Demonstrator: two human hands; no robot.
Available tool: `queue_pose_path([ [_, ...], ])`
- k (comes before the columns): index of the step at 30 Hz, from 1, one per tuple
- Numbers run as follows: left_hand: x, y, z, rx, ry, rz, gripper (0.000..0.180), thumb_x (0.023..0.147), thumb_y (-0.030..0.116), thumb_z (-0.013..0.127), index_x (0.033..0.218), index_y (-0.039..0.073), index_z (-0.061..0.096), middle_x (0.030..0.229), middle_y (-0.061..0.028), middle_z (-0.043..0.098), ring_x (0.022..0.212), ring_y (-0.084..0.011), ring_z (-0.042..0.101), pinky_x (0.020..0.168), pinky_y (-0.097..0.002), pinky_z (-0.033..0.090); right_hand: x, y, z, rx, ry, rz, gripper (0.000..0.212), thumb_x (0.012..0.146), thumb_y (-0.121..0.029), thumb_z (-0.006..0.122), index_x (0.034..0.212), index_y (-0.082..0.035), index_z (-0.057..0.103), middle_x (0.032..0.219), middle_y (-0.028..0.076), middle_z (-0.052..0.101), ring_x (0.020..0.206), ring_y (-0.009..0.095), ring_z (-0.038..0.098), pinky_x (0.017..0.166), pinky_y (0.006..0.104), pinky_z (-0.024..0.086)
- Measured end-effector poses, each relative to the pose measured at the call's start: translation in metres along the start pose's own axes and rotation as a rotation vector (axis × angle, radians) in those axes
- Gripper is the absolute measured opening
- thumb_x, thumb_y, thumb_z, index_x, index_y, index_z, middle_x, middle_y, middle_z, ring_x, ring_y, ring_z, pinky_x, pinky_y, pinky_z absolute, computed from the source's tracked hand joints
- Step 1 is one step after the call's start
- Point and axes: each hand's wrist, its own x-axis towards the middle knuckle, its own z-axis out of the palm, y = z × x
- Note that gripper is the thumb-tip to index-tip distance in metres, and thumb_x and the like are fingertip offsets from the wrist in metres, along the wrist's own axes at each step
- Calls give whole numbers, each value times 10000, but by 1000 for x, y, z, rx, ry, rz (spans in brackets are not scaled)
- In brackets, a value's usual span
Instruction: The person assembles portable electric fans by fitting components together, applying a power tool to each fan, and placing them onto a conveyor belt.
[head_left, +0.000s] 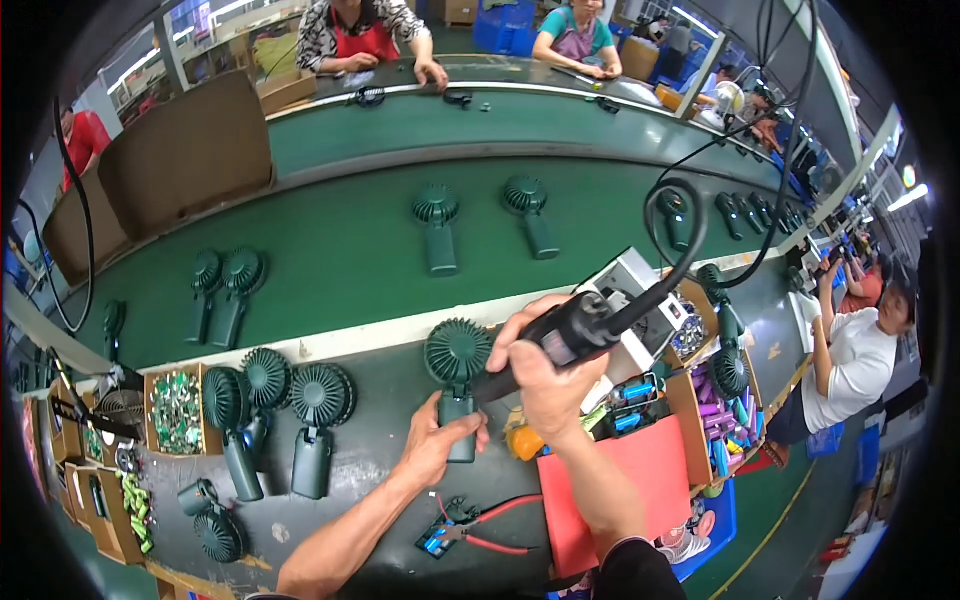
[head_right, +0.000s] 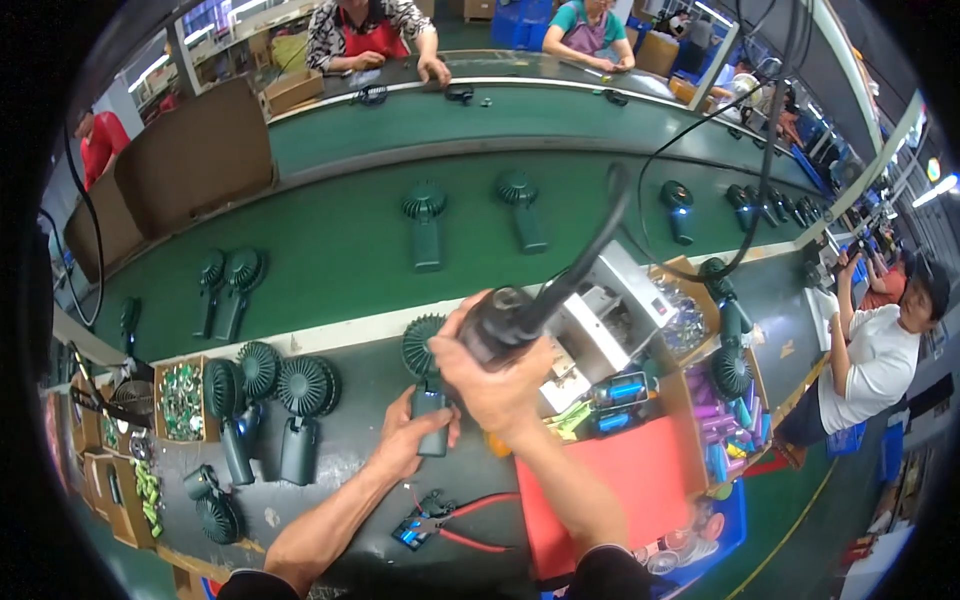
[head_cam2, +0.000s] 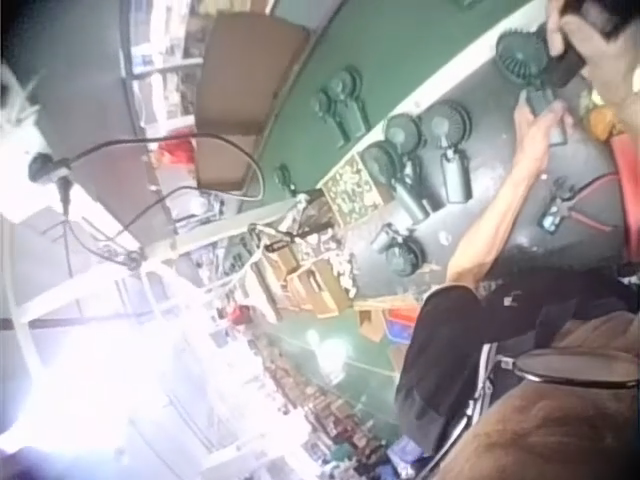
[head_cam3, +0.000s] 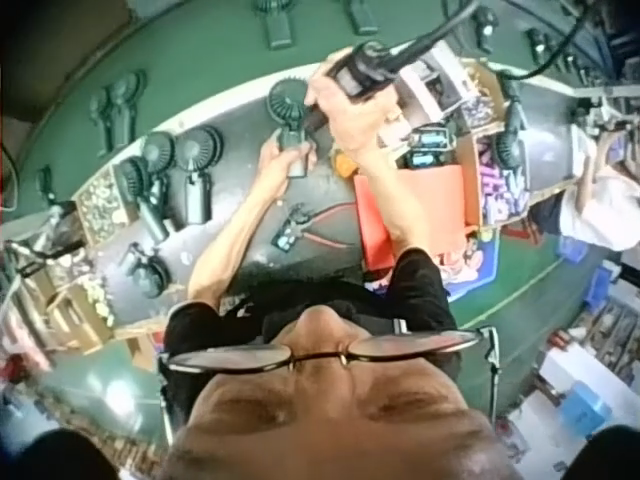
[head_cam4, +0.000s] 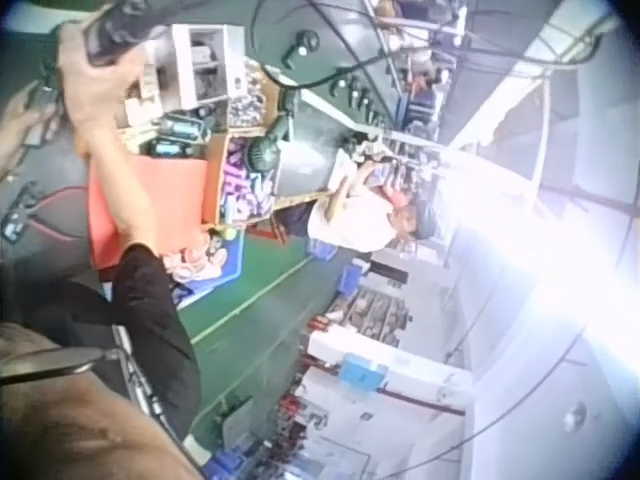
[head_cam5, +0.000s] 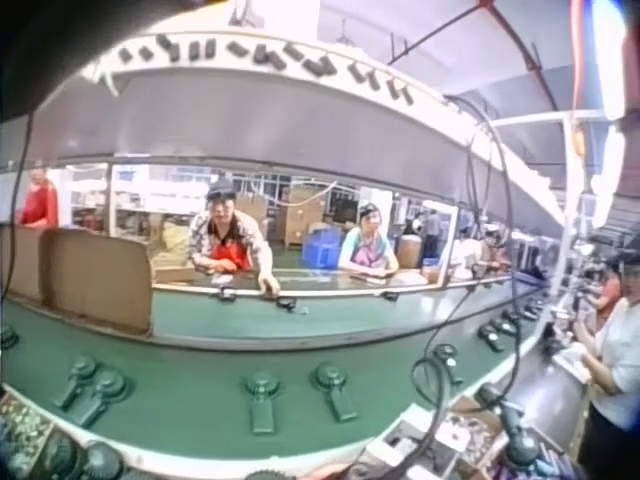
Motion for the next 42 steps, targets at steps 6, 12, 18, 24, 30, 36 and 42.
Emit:
queue_pose_path([
  [6,6,-8,-3,-91,-53,3,332,840,-2,636,1109,-46,445,908,-159,639,715,-212,643,619,-333,533,-6,-1,-6,-199,-60,16,324,747,79,656,1021,5,500,741,116,600,599,161,590,552,285,502],
  [12,-1,3,-3,-48,-99,10,263,831,6,590,1068,-24,481,873,-139,623,648,-212,612,606,-324,513,-1,7,2,-208,-112,-117,433,690,-149,849,971,-3,554,727,48,652,620,98,637,562,247,518],
  [18,12,10,18,65,20,57,307,821,22,609,1086,-29,465,877,-142,606,597,-212,593,513,-344,500,5,-16,-12,-108,-58,-57,362,743,47,725,1046,2,533,842,93,638,691,120,607,643,272,520],
  [24,131,49,61,377,-10,207,430,897,274,610,1230,33,485,917,-83,607,691,-125,538,535,-275,436,28,-71,-58,230,99,-376,360,880,-187,689,1117,3,495,855,174,624,582,213,622,526,352,560],
  [30,332,89,94,907,-39,327,678,811,311,626,1332,-55,393,926,-193,627,748,-258,633,612,-381,505,30,-89,-44,174,119,-419,395,882,-201,681,1146,3,471,842,168,639,589,198,620,533,324,542],
  [36,364,-14,188,1847,55,818,718,774,390,720,1274,-12,399,1077,-222,582,1067,-403,543,776,-499,535,26,-72,-90,103,144,-423,559,730,49,776,1199,-4,477,920,123,644,724,123,601,686,271,512],
  [42,343,17,191,1979,-76,773,604,727,295,760,1166,-16,486,1184,-238,578,1157,-387,520,871,-490,508,30,-105,-73,-76,269,-319,423,741,-112,751,1032,2,466,709,50,535,609,108,487,564,271,409],
])
